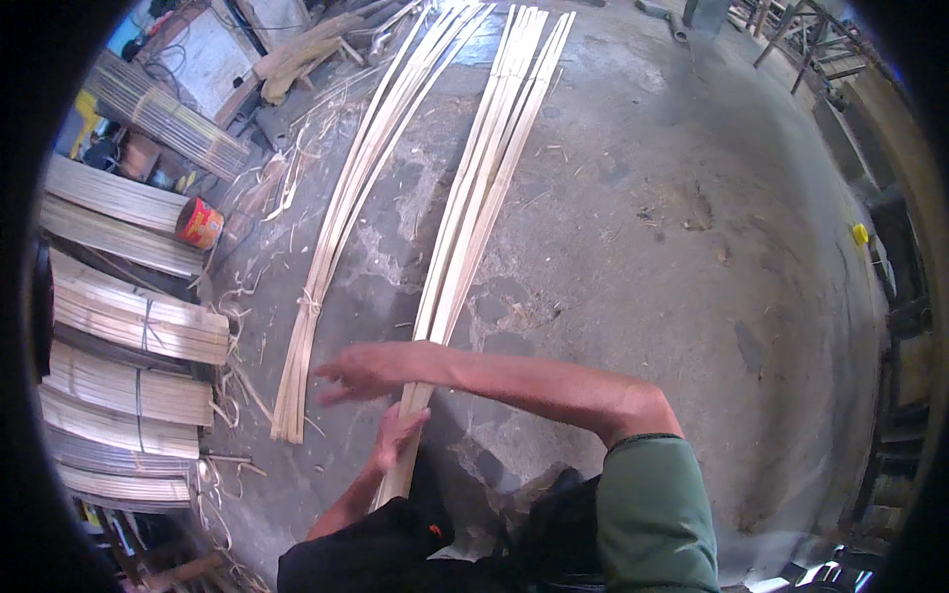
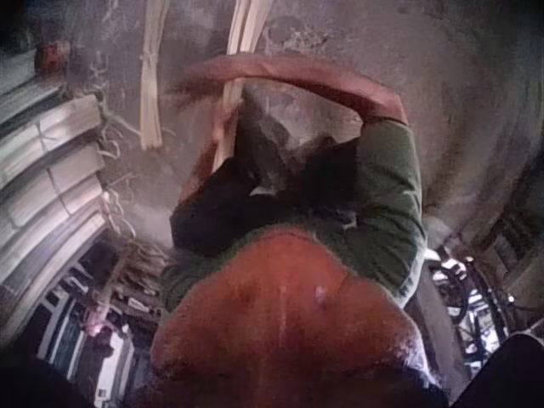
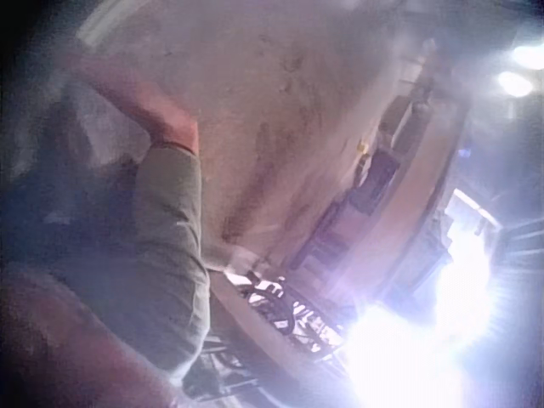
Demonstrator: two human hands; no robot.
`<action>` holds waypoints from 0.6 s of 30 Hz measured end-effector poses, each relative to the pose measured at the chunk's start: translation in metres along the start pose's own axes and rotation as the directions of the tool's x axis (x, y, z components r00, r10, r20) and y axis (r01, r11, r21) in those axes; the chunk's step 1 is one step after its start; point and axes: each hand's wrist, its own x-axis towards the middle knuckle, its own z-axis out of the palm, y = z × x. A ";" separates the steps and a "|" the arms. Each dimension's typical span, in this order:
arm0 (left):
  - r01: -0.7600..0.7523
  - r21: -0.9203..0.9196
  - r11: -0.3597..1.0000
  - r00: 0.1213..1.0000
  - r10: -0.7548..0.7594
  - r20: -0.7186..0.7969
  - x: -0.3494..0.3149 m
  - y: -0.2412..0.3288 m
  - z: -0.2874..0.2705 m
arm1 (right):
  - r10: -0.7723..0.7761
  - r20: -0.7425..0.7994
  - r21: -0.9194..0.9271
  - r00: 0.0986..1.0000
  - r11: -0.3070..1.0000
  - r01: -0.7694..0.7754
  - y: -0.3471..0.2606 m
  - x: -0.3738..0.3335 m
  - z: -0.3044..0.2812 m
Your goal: The person selects long, thin wooden strips from a vertical stack, carries them to the floor, and unties a bundle. They then lay the strips out in parallel rows and smooth them by hand.
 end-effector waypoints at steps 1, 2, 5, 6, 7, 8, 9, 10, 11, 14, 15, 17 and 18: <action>-0.003 -0.003 1.000 1.000 0.003 -0.014 -0.008 0.007 -0.003 | 0.042 -0.023 -0.031 0.999 0.999 -0.043 0.009 -0.002 0.004; -0.001 -0.017 1.000 1.000 0.001 -0.018 -0.010 0.006 -0.003 | 0.171 -0.119 -0.026 0.978 0.984 -0.176 0.030 -0.005 0.000; -0.041 0.020 0.999 0.997 0.043 -0.068 -0.013 0.010 -0.008 | 0.639 -0.245 0.228 0.729 0.769 -0.598 0.099 -0.027 -0.048; -0.076 0.098 0.992 0.991 0.086 -0.104 -0.021 0.017 -0.011 | 0.765 -0.120 0.407 0.633 0.620 -0.671 0.107 -0.032 -0.061; -0.110 0.174 0.979 0.981 0.135 -0.136 -0.026 0.025 -0.014 | 0.856 0.013 0.544 0.517 0.427 -0.722 0.114 -0.035 -0.075; -0.117 0.191 0.975 0.980 0.144 -0.136 -0.029 0.032 -0.011 | 0.875 0.141 0.630 0.464 0.282 -0.723 0.122 -0.042 -0.072; -0.125 0.207 0.970 0.979 0.155 -0.133 -0.033 0.036 -0.008 | 0.869 0.269 0.692 0.415 0.125 -0.711 0.127 -0.052 -0.060; -0.142 0.226 0.964 0.977 0.173 -0.122 -0.033 0.042 -0.003 | 0.844 0.388 0.732 0.371 -0.037 -0.681 0.139 -0.067 -0.045; -0.154 0.233 0.960 0.976 0.184 -0.117 -0.035 0.049 0.002 | 0.664 0.516 0.794 0.541 -0.134 -0.592 0.148 -0.082 -0.027; -0.148 0.271 0.951 0.966 0.198 -0.167 -0.044 0.052 0.001 | 0.878 0.314 0.837 0.362 -0.076 -0.541 0.106 -0.044 0.009; -0.154 0.280 0.948 0.957 0.214 -0.196 -0.044 0.047 -0.004 | 0.885 0.259 0.850 0.387 -0.018 -0.527 0.096 -0.032 0.011; -0.175 0.283 0.943 0.928 0.254 -0.272 -0.052 0.044 -0.022 | 0.886 0.207 0.914 0.414 -0.025 -0.404 0.034 0.009 -0.018; -0.214 0.271 0.938 0.909 0.293 -0.296 -0.057 0.057 -0.027 | 0.896 0.192 0.954 0.401 -0.075 -0.290 0.009 0.025 -0.047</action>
